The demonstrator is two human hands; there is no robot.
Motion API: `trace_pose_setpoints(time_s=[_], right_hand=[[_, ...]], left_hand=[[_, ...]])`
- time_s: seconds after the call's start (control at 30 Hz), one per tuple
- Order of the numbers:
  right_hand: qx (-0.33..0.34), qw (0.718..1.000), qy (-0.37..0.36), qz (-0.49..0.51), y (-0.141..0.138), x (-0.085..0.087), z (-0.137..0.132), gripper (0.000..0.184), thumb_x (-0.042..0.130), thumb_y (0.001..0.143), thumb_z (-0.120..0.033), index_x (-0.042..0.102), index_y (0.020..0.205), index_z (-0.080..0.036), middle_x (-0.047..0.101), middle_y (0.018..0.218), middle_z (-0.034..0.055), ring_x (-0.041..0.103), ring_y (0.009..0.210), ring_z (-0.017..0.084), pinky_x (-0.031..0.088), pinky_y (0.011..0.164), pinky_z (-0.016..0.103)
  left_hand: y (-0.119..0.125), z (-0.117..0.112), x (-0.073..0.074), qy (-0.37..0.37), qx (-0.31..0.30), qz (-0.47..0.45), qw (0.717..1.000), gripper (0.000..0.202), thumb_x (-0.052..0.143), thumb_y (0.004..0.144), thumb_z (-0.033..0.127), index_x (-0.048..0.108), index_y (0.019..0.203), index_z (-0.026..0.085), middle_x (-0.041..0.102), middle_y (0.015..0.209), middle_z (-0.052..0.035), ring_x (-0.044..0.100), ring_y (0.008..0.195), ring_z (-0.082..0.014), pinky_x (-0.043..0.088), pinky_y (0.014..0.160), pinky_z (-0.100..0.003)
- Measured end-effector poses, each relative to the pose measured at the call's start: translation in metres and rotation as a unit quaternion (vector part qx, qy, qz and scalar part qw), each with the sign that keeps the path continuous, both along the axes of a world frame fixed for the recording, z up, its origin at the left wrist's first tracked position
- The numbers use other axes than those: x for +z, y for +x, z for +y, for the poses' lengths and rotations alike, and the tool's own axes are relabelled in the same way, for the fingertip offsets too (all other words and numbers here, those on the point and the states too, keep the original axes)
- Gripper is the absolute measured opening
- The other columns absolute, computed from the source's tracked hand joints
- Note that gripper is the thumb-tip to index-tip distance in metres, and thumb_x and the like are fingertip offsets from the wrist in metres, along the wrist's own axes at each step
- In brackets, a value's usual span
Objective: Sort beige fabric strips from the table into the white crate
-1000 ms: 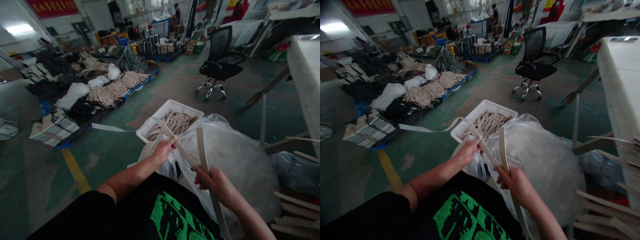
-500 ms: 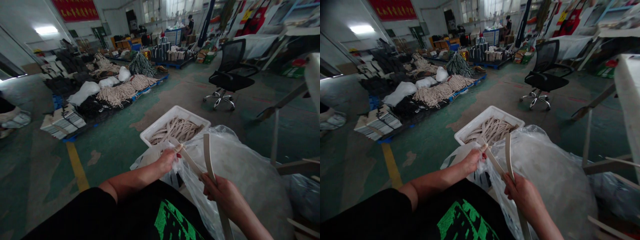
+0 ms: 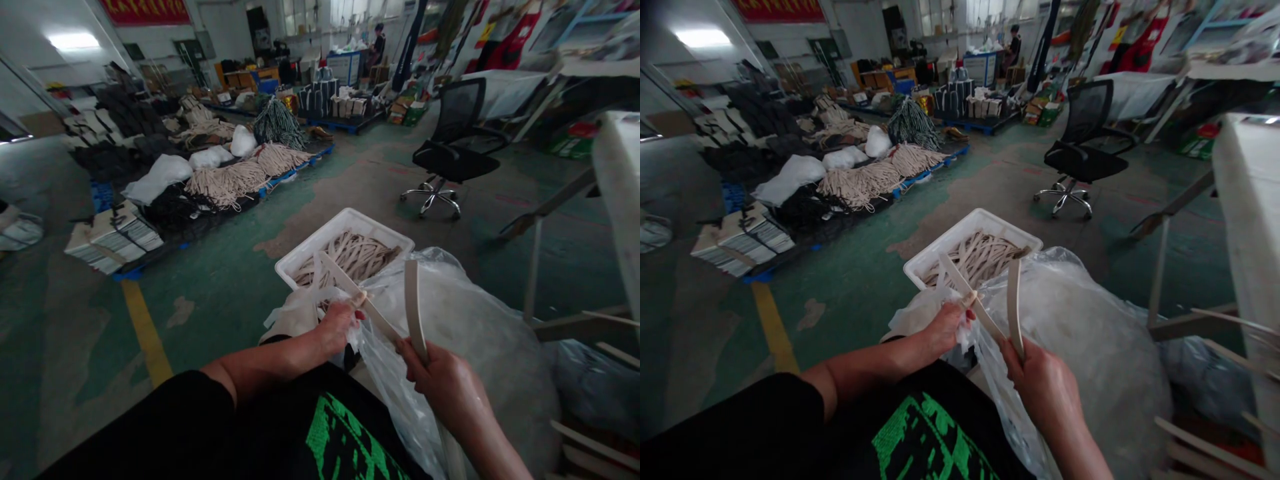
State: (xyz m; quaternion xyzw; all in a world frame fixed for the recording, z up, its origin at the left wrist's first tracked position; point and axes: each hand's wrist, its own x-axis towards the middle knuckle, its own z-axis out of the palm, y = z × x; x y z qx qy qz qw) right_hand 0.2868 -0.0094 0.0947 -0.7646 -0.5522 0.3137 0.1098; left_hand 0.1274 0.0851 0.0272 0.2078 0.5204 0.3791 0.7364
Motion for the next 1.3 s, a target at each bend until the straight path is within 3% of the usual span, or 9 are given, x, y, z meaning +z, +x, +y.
trace_pose_setpoints(time_s=[0.17, 0.37, 0.47, 0.57, 0.63, 0.73, 0.83, 1.03, 1.3], right_hand=[[0.013, 0.996, 0.048, -0.076, -0.023, -0.005, 0.026, 0.040, 0.043, 0.094, -0.050, 0.065, 0.073, -0.024, 0.070, 0.061, 0.0051, 0.065, 0.053, 0.018, 0.037, 0.049, 0.026], [0.047, 0.993, 0.021, 0.105, -0.007, -0.019, 0.025, 0.054, 0.038, 0.093, -0.062, 0.063, 0.068, -0.022, 0.068, 0.057, 0.0037, 0.066, 0.053, 0.018, 0.047, 0.055, 0.026], [0.037, 0.997, 0.010, 0.065, -0.001, -0.016, 0.020, 0.051, 0.039, 0.093, -0.059, 0.062, 0.066, -0.022, 0.067, 0.055, 0.0030, 0.064, 0.049, 0.017, 0.045, 0.052, 0.027], [0.026, 0.999, 0.040, 0.012, -0.011, -0.015, 0.028, 0.047, 0.040, 0.093, -0.054, 0.061, 0.066, -0.023, 0.068, 0.057, 0.0032, 0.064, 0.051, 0.017, 0.043, 0.052, 0.027], [0.021, 0.997, 0.057, 0.040, -0.016, -0.020, 0.034, 0.047, 0.039, 0.094, -0.055, 0.062, 0.070, -0.022, 0.070, 0.061, 0.0035, 0.066, 0.054, 0.017, 0.044, 0.054, 0.027], [0.027, 0.992, 0.031, 0.118, -0.011, -0.027, 0.034, 0.051, 0.038, 0.095, -0.058, 0.065, 0.073, -0.021, 0.071, 0.064, 0.0040, 0.067, 0.057, 0.017, 0.047, 0.057, 0.026], [0.038, 0.994, -0.003, 0.103, -0.004, -0.028, 0.026, 0.053, 0.039, 0.095, -0.056, 0.064, 0.065, -0.021, 0.069, 0.057, 0.0040, 0.066, 0.054, 0.017, 0.047, 0.057, 0.027], [0.018, 0.996, 0.057, 0.066, -0.017, -0.025, 0.036, 0.050, 0.039, 0.096, -0.053, 0.064, 0.068, -0.021, 0.070, 0.060, 0.0040, 0.066, 0.055, 0.017, 0.045, 0.054, 0.025], [0.027, 0.984, 0.001, 0.177, 0.001, -0.030, 0.011, 0.048, 0.039, 0.094, -0.056, 0.069, 0.086, -0.020, 0.072, 0.065, 0.0026, 0.067, 0.054, 0.016, 0.050, 0.054, 0.026]], left_hand=[[0.012, -0.025, -0.007, 0.061, -0.018, -0.029, 0.998, 0.052, 0.085, 0.055, 0.062, 0.062, 0.062, 0.017, 0.055, 0.055, -0.0010, 0.042, 0.049, -0.0104, 0.030, 0.050, -0.027], [-0.007, 0.010, 0.000, 0.021, 0.025, -0.030, 0.999, 0.055, 0.089, 0.050, 0.060, 0.063, 0.069, 0.016, 0.054, 0.056, 0.0018, 0.042, 0.049, -0.0082, 0.031, 0.049, -0.024], [-0.008, 0.011, -0.001, 0.009, 0.027, -0.024, 0.999, 0.053, 0.090, 0.052, 0.056, 0.062, 0.071, 0.015, 0.054, 0.057, 0.0025, 0.044, 0.050, -0.0081, 0.030, 0.048, -0.023], [0.005, -0.007, -0.006, 0.007, -0.036, -0.066, 0.997, 0.048, 0.086, 0.059, 0.056, 0.061, 0.067, 0.016, 0.054, 0.057, 0.0016, 0.046, 0.050, -0.0094, 0.032, 0.049, -0.024], [0.009, -0.013, -0.006, 0.010, -0.062, -0.086, 0.994, 0.046, 0.083, 0.064, 0.057, 0.061, 0.066, 0.017, 0.054, 0.057, 0.0007, 0.046, 0.050, -0.0098, 0.033, 0.049, -0.025], [0.001, -0.001, -0.002, 0.002, -0.025, -0.056, 0.998, 0.045, 0.087, 0.060, 0.053, 0.063, 0.069, 0.016, 0.055, 0.059, 0.0005, 0.045, 0.051, -0.0088, 0.031, 0.048, -0.023], [-0.009, 0.011, 0.000, -0.008, 0.019, -0.024, 1.000, 0.045, 0.091, 0.055, 0.048, 0.064, 0.071, 0.015, 0.055, 0.061, 0.0011, 0.047, 0.053, -0.0087, 0.031, 0.048, -0.022], [0.005, -0.010, -0.004, -0.004, -0.075, -0.062, 0.995, 0.042, 0.085, 0.064, 0.052, 0.062, 0.066, 0.017, 0.053, 0.056, 0.0012, 0.045, 0.051, -0.0098, 0.031, 0.049, -0.025], [-0.015, 0.017, 0.006, -0.008, -0.020, -0.010, 1.000, 0.048, 0.090, 0.058, 0.051, 0.062, 0.073, 0.014, 0.053, 0.058, 0.0017, 0.046, 0.049, -0.0073, 0.031, 0.047, -0.022]])
